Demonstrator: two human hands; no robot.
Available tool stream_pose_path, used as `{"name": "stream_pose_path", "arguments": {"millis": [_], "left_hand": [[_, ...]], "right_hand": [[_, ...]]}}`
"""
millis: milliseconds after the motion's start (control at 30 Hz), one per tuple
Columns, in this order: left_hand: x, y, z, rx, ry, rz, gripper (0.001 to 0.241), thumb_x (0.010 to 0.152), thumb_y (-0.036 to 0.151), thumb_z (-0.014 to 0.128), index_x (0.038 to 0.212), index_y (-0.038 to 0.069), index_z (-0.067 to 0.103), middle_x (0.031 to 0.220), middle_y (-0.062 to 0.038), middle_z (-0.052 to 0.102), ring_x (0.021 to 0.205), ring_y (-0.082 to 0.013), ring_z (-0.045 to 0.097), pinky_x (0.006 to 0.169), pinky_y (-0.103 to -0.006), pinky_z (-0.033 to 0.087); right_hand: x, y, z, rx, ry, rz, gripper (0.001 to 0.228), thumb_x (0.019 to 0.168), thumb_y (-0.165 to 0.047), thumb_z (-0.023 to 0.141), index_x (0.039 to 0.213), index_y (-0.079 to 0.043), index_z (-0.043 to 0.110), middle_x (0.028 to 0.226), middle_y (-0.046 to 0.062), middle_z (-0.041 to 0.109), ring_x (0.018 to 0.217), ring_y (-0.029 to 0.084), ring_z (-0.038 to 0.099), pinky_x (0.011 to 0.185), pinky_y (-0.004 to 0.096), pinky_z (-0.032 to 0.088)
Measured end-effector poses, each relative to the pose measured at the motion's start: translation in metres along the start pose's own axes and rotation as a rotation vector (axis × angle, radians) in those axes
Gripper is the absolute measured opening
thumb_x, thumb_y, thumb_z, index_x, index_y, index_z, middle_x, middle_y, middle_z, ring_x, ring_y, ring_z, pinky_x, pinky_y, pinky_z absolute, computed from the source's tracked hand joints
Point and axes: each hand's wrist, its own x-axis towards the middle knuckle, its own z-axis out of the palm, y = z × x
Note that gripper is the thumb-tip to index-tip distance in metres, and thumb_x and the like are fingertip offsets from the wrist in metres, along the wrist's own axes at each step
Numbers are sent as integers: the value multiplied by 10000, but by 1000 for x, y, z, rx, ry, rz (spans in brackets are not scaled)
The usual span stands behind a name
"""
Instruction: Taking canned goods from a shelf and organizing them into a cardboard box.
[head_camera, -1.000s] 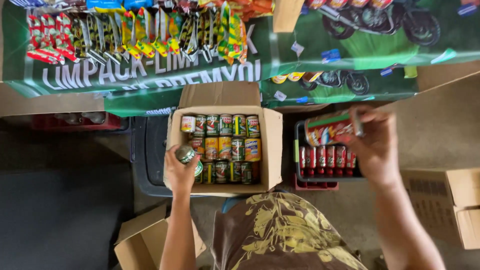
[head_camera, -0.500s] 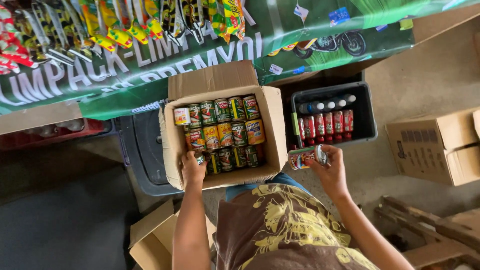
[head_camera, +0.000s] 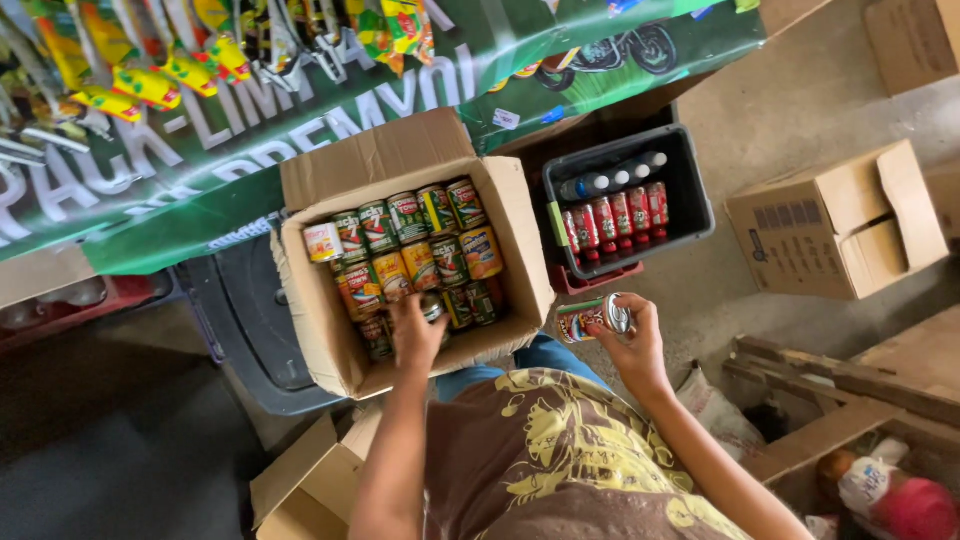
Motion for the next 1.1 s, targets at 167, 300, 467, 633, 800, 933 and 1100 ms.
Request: {"name": "stream_pose_path", "arguments": {"millis": [167,300,467,633,800,933,1100], "left_hand": [[11,36,75,21,4,102,695,747,383,930,1328,221,585,1377,-224,541,1195,-430,618,971,-506,543],[17,56,107,-164,-2,33,789,704,319,945,1321,88,510,1306,-253,628,1180,-457,622,968,-525,524],[19,74,127,-357,16,-150,915,671,279,944,1368,40,402,1183,-273,683,1095,-474,653,943,-523,528],[29,69,150,-363,36,-285,907,710,328,935,1380,28,404,1180,-292,687,1078,-460,681,922,-491,564],[33,60,153,-525,13,-312,675,717,341,857,1267,60,585,1142,-210,744,997,-370,773,842,-461,623],[42,45,166,-359,38,-220,576,706,270,892,1182,59,646,1080,-199,757,1008,-367,727,867,-456,576],[51,39,177,-336,51,-221,519,696,234,888,1131,50,673,1051,-187,772,994,-354,747,856,-452,591]], "right_hand": [[-4,0,-10,67,5,-28,511,861,-27,792,1262,-76,480,1341,85,511,1152,164,577,947,317,552],[-2,-4,-27,-53,-2,21,489,841,-47,805,1222,-79,500,1372,97,497,1198,183,575,958,336,573],[8,2,-46,-117,4,26,467,815,-91,827,1183,-63,540,1379,120,512,1221,206,566,941,356,572],[22,-1,-61,-193,-23,25,453,815,-122,834,1172,-79,558,1391,115,513,1226,216,573,932,358,593],[34,2,-72,-202,-40,0,458,813,-139,833,1179,-89,561,1403,111,507,1232,225,579,920,367,604],[41,-2,-73,-218,-53,-4,462,806,-132,839,1179,-85,571,1405,116,513,1235,238,579,927,377,578],[48,-19,-66,-249,-117,19,463,814,-150,841,1185,-92,572,1405,105,521,1189,228,604,908,376,564]]}}
